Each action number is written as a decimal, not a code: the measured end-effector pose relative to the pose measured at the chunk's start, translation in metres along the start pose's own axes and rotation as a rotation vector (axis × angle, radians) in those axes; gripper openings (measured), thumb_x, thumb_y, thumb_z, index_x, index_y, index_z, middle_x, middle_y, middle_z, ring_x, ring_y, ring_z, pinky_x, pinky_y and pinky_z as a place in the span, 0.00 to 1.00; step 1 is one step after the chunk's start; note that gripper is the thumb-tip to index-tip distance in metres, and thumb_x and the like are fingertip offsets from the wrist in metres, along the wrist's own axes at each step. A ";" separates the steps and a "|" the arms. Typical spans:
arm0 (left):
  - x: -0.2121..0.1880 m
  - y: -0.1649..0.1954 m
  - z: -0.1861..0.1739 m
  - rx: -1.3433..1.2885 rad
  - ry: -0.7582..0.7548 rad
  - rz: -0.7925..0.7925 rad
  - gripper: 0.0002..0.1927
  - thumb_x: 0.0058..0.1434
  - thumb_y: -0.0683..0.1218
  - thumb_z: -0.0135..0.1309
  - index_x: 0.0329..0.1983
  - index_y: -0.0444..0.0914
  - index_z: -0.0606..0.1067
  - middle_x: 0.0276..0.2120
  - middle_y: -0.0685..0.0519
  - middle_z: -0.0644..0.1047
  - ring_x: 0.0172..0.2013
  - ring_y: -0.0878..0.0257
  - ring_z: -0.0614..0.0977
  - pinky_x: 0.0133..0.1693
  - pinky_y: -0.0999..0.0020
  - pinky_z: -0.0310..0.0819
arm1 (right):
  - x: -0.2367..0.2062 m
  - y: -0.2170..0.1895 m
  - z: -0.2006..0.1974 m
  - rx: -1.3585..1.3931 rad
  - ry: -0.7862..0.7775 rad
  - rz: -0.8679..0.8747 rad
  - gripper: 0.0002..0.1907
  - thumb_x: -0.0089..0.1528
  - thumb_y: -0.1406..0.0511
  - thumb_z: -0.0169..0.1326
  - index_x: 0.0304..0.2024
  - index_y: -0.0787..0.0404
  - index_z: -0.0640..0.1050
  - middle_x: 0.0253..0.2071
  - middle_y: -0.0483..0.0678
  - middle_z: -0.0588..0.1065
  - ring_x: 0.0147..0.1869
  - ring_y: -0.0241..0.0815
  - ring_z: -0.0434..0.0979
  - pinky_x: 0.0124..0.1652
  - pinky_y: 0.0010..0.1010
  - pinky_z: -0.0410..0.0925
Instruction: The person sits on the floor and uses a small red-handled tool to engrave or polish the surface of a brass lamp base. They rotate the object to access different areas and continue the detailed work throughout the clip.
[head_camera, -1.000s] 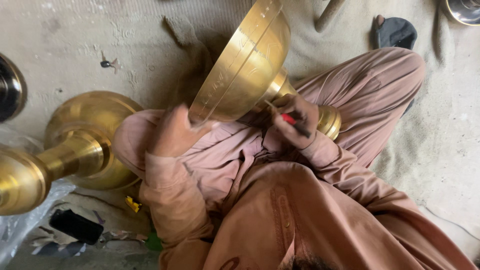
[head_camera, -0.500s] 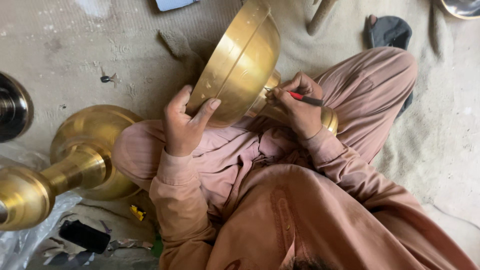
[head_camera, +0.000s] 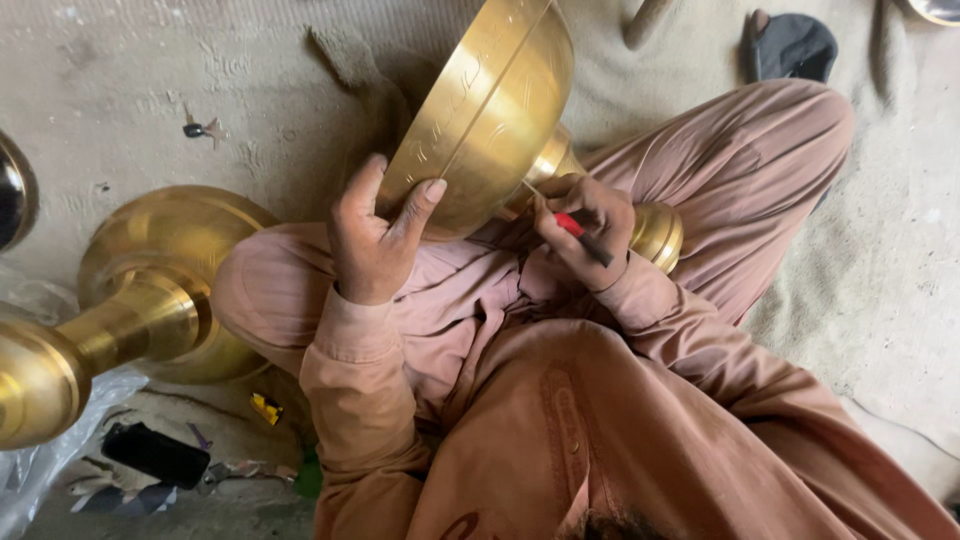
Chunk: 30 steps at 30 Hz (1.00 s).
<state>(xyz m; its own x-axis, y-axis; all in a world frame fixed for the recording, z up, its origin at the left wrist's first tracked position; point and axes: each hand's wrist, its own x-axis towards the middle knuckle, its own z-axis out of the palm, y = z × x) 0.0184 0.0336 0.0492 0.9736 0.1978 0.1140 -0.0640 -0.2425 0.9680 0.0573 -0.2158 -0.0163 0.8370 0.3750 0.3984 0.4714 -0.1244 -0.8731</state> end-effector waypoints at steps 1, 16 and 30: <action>-0.001 0.001 0.000 -0.008 -0.003 -0.005 0.15 0.72 0.49 0.61 0.45 0.31 0.75 0.39 0.48 0.82 0.39 0.64 0.82 0.42 0.69 0.77 | 0.001 0.000 0.002 -0.042 -0.035 -0.085 0.08 0.60 0.74 0.57 0.30 0.65 0.70 0.35 0.54 0.79 0.36 0.38 0.81 0.31 0.28 0.69; -0.003 -0.003 -0.001 0.013 0.025 0.034 0.14 0.71 0.48 0.61 0.45 0.31 0.76 0.39 0.48 0.82 0.39 0.65 0.81 0.43 0.69 0.76 | -0.002 -0.006 0.009 -0.227 -0.297 -0.283 0.12 0.50 0.74 0.62 0.29 0.61 0.71 0.33 0.54 0.76 0.38 0.49 0.77 0.34 0.36 0.70; -0.008 -0.012 -0.001 -0.100 -0.015 -0.013 0.15 0.72 0.49 0.60 0.45 0.32 0.75 0.39 0.49 0.82 0.40 0.65 0.82 0.43 0.70 0.79 | 0.005 0.018 -0.014 0.562 0.248 0.479 0.09 0.67 0.75 0.57 0.35 0.63 0.70 0.38 0.56 0.80 0.41 0.40 0.82 0.45 0.30 0.77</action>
<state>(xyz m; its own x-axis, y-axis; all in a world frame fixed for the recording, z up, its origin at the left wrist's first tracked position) 0.0109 0.0360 0.0365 0.9775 0.1862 0.0989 -0.0723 -0.1442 0.9869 0.0739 -0.2287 -0.0257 0.9828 0.1733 -0.0646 -0.1132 0.2878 -0.9510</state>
